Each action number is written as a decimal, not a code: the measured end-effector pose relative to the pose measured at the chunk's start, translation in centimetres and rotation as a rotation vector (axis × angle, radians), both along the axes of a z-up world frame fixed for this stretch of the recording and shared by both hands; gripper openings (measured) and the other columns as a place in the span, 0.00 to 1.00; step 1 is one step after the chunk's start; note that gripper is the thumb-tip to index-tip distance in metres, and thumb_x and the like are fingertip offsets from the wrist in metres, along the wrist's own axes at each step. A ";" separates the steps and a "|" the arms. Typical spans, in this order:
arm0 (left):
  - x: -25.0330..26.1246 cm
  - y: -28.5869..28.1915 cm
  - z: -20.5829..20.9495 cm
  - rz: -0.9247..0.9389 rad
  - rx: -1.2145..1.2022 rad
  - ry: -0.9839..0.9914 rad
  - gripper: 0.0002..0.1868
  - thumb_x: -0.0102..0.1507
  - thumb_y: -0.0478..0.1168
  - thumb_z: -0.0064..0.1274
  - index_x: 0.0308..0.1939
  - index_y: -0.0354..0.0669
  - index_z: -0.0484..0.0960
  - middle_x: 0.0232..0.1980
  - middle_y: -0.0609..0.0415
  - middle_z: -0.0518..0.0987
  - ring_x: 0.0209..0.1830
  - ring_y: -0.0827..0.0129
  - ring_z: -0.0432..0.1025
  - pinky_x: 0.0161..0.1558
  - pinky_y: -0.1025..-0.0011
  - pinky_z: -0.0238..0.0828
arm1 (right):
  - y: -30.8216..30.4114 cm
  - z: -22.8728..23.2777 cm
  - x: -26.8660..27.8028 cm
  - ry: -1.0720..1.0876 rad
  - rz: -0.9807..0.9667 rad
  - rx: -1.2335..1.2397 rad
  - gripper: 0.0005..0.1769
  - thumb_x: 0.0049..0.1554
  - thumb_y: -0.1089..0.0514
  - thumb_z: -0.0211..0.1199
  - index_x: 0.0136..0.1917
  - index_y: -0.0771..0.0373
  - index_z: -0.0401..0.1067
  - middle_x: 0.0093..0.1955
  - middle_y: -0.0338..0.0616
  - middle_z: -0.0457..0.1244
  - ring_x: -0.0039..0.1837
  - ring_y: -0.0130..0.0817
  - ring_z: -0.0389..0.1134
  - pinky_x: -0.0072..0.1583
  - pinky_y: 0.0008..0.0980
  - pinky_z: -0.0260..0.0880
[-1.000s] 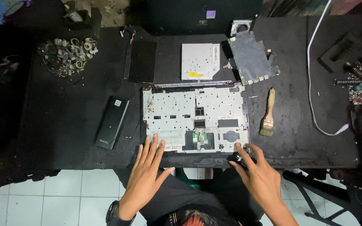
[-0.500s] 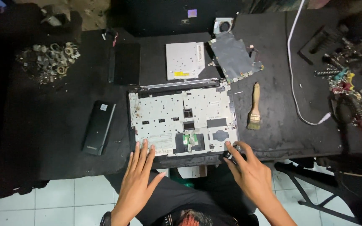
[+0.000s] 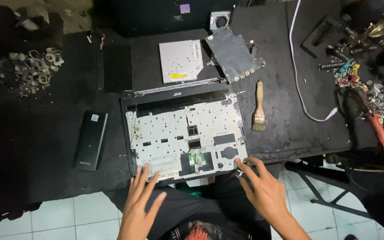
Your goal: The person disassembles a laptop keyboard assembly, removing the white keycaps and the black plastic frame. They use a screwdriver to remove screws from the frame and then place the disassembled parts on the table.
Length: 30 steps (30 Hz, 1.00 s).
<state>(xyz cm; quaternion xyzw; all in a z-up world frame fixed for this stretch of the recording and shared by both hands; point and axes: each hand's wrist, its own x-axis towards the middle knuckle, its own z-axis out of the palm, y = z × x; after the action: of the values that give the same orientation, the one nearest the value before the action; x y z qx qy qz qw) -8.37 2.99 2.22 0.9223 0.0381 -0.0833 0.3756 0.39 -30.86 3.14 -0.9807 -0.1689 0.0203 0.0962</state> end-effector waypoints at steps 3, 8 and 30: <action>-1.2 -1.2 0.9 0.374 -0.058 -0.240 0.15 0.65 0.38 0.54 0.55 0.45 0.85 0.74 0.49 0.72 0.76 0.58 0.65 0.77 0.52 0.55 | -0.4 -1.1 -0.5 -0.089 0.005 0.113 0.24 0.57 0.51 0.67 0.66 0.42 0.69 0.64 0.35 0.61 0.27 0.29 0.57 0.24 0.29 0.49; -3.1 -2.7 -1.9 0.862 -0.292 -0.209 0.12 0.68 0.38 0.53 0.53 0.37 0.78 0.52 0.47 0.75 0.51 0.60 0.74 0.54 0.64 0.73 | 1.9 -0.3 0.4 -0.132 0.148 0.160 0.24 0.56 0.47 0.70 0.65 0.42 0.69 0.61 0.35 0.64 0.29 0.25 0.61 0.25 0.27 0.53; -0.9 -1.5 -1.0 1.082 -0.830 0.133 0.10 0.68 0.37 0.52 0.51 0.36 0.72 0.43 0.44 0.79 0.39 0.58 0.81 0.46 0.65 0.74 | 3.5 2.6 3.3 0.028 0.439 0.085 0.31 0.40 0.71 0.60 0.56 0.49 0.68 0.58 0.29 0.63 0.24 0.30 0.55 0.21 0.29 0.58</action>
<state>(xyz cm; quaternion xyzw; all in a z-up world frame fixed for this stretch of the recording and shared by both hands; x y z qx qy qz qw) -9.25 1.52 1.23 0.5463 0.4812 0.0520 0.6836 3.72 -27.34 5.73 -0.9152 -0.3775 0.0471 0.1333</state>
